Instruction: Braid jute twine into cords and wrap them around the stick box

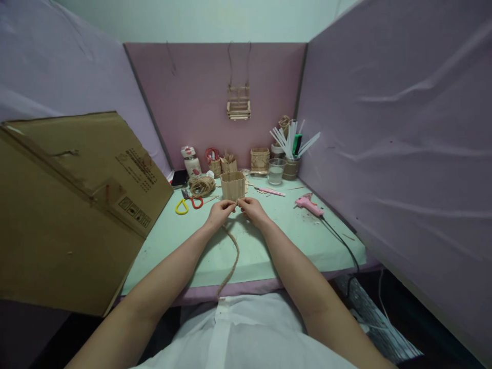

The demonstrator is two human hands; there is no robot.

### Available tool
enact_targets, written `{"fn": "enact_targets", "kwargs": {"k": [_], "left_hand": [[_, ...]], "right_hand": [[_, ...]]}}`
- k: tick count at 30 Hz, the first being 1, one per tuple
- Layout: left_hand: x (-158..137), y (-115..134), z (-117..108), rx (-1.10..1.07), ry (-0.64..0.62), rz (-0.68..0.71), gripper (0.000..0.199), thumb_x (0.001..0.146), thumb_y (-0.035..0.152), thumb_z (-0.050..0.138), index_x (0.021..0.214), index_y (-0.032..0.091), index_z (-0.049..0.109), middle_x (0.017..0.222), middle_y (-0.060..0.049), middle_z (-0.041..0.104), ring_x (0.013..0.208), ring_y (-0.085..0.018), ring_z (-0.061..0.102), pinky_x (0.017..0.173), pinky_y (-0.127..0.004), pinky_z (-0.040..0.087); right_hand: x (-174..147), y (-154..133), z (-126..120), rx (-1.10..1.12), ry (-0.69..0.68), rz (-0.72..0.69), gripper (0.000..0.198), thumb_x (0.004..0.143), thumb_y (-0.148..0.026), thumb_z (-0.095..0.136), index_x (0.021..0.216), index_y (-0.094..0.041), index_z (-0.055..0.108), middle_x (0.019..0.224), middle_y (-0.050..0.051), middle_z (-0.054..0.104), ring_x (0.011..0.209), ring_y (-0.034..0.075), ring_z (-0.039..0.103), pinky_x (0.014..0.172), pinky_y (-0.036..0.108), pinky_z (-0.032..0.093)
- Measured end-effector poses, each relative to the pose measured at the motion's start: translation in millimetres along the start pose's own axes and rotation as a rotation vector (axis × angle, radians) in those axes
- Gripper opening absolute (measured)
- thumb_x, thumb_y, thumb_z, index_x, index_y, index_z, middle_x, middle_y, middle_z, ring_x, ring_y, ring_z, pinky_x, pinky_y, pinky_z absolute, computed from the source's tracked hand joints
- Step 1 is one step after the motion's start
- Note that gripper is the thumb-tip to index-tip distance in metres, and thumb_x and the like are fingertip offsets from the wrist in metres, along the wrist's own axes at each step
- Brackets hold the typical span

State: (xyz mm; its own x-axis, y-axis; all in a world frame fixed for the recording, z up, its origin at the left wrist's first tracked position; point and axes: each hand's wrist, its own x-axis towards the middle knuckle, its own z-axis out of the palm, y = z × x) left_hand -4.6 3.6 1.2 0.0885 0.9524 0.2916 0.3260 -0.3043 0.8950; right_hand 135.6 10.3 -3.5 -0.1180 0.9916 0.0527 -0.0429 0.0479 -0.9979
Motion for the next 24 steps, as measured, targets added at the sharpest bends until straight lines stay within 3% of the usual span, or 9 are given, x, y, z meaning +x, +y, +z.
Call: {"fn": "enact_targets", "kwargs": {"k": [5,13,19,24], "left_hand": [[1,-2,0,0.018,-0.013,-0.024,0.023,0.071,0.035,0.056,0.07,0.015,0.066,0.064,-0.002,0.063,0.062,-0.013,0.053,0.062,-0.025,0.04],[4,-8,2,-0.006,0.083,-0.018,0.019,0.068,0.034,0.06,0.071,0.015,0.063,0.068,-0.001,0.062,0.065,-0.013,0.054,0.063,-0.025,0.041],[5,-10,1,0.032,0.13,-0.035,0.015,0.068,0.03,0.058,0.068,0.016,0.064,0.066,-0.001,0.062,0.064,-0.013,0.053,0.065,-0.026,0.04],[2,-6,2,0.102,0.141,0.001,0.014,0.068,0.03,0.059,0.069,0.017,0.066,0.069,-0.002,0.065,0.066,-0.014,0.055,0.066,-0.026,0.041]], "right_hand": [[-2,-3,2,-0.013,0.033,-0.079,0.031,0.066,-0.047,0.063,0.069,-0.018,0.055,0.057,-0.003,0.049,0.052,0.009,0.043,0.049,0.022,0.032],[2,5,5,-0.204,0.12,-0.175,0.029,0.069,-0.045,0.059,0.069,-0.016,0.06,0.05,-0.003,0.047,0.05,0.01,0.04,0.05,0.024,0.032],[3,7,5,-0.245,0.073,-0.217,0.028,0.072,-0.042,0.055,0.074,-0.015,0.065,0.055,-0.001,0.053,0.053,0.012,0.045,0.051,0.023,0.035],[5,7,4,-0.383,0.153,-0.292,0.026,0.073,-0.039,0.053,0.072,-0.016,0.066,0.062,0.002,0.061,0.062,0.014,0.051,0.059,0.025,0.039]]}}
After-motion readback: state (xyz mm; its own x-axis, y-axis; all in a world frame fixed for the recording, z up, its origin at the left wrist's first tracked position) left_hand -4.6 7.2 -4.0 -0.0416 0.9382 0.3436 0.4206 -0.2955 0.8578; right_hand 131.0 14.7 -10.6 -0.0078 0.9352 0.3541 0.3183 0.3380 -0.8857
